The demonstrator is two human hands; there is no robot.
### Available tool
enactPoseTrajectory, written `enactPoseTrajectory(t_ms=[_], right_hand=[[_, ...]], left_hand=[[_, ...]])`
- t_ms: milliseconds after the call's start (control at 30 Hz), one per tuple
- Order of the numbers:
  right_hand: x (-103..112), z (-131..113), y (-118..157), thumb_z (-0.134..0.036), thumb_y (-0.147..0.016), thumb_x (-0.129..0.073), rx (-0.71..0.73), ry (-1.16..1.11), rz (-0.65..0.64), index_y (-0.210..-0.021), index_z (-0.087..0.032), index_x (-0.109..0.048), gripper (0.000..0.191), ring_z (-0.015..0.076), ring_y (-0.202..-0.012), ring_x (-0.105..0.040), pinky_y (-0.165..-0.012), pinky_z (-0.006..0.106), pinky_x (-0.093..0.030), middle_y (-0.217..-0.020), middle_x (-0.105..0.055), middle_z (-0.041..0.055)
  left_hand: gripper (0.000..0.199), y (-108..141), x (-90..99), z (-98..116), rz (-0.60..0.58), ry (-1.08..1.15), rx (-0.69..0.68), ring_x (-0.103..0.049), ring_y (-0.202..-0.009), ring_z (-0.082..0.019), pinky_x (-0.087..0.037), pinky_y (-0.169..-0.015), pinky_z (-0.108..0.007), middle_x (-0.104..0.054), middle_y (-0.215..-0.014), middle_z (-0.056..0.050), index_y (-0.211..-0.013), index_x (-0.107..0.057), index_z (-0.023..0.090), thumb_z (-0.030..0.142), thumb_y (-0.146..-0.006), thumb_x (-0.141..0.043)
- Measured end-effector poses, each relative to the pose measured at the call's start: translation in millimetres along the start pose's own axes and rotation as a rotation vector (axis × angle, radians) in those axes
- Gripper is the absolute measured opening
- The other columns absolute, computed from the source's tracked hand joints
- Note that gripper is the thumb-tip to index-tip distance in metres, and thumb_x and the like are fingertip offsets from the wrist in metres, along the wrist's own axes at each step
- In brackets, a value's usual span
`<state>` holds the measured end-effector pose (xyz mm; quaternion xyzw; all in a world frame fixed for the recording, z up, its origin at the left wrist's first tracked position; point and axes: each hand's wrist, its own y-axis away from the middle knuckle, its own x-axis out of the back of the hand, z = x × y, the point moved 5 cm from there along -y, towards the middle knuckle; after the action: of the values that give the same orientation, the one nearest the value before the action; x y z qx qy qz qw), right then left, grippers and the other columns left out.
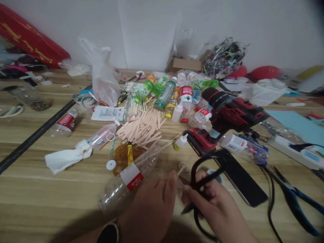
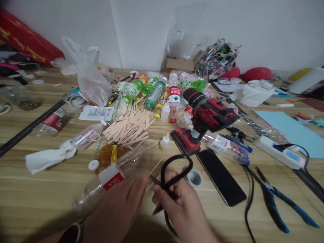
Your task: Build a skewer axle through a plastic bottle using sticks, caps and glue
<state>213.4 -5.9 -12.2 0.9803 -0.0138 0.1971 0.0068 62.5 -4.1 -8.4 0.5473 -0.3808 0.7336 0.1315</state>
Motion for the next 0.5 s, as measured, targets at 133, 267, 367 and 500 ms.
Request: enactPoseTrajectory(t_ms=[133,267,367,500], right_hand=[[-21,17,10,-0.067,-0.063,-0.079,-0.651,-0.575,-0.222,-0.068,-0.022,-0.048,0.055,0.0062,-0.033,-0.037,-0.031,0.016,-0.029,-0.044,-0.054,-0.0051],[-25,20,11,-0.068,-0.057,-0.081,-0.689,-0.614,-0.216,-0.063,-0.023,-0.046,0.058,0.0048,-0.029,-0.032,-0.028,0.016,-0.026,-0.043,-0.052,-0.0057],[-6,14,3,-0.059,-0.079,-0.071,-0.241,-0.182,0.043,-0.064,-0.022,-0.055,0.043,0.0113,-0.038,-0.051,-0.035,0.02,-0.042,-0.05,-0.06,-0.001],[10,-19,16,-0.024,-0.097,-0.056,0.64,0.475,0.262,-0.091,-0.022,-0.069,0.015,0.0165,-0.062,-0.072,-0.058,0.022,-0.056,-0.074,-0.076,0.0036]], left_hand=[[0.042,-8,8.5,-2,0.082,-0.045,-0.105,-0.071,-0.067,-0.02,-0.055,-0.058,-0.028,-0.077,-0.086,-0.009,-0.127,-0.053,0.006,0.002,-0.095,-0.027],[0.036,-14,8.0,-5,0.085,0.042,-0.114,-0.072,-0.074,-0.02,-0.057,-0.062,-0.03,-0.077,-0.093,-0.011,-0.125,-0.052,0.005,0.003,-0.097,-0.028],[0.032,-13,7.2,-4,0.096,0.1,-0.011,-0.071,-0.064,-0.02,-0.055,-0.056,-0.03,-0.076,-0.082,-0.007,-0.121,-0.054,0.009,0.011,-0.101,-0.03],[0.028,-8,4.6,-1,0.055,0.184,0.106,-0.067,-0.053,-0.02,-0.048,-0.047,-0.03,-0.071,-0.067,-0.004,-0.113,-0.06,0.015,0.018,-0.101,-0.035]])
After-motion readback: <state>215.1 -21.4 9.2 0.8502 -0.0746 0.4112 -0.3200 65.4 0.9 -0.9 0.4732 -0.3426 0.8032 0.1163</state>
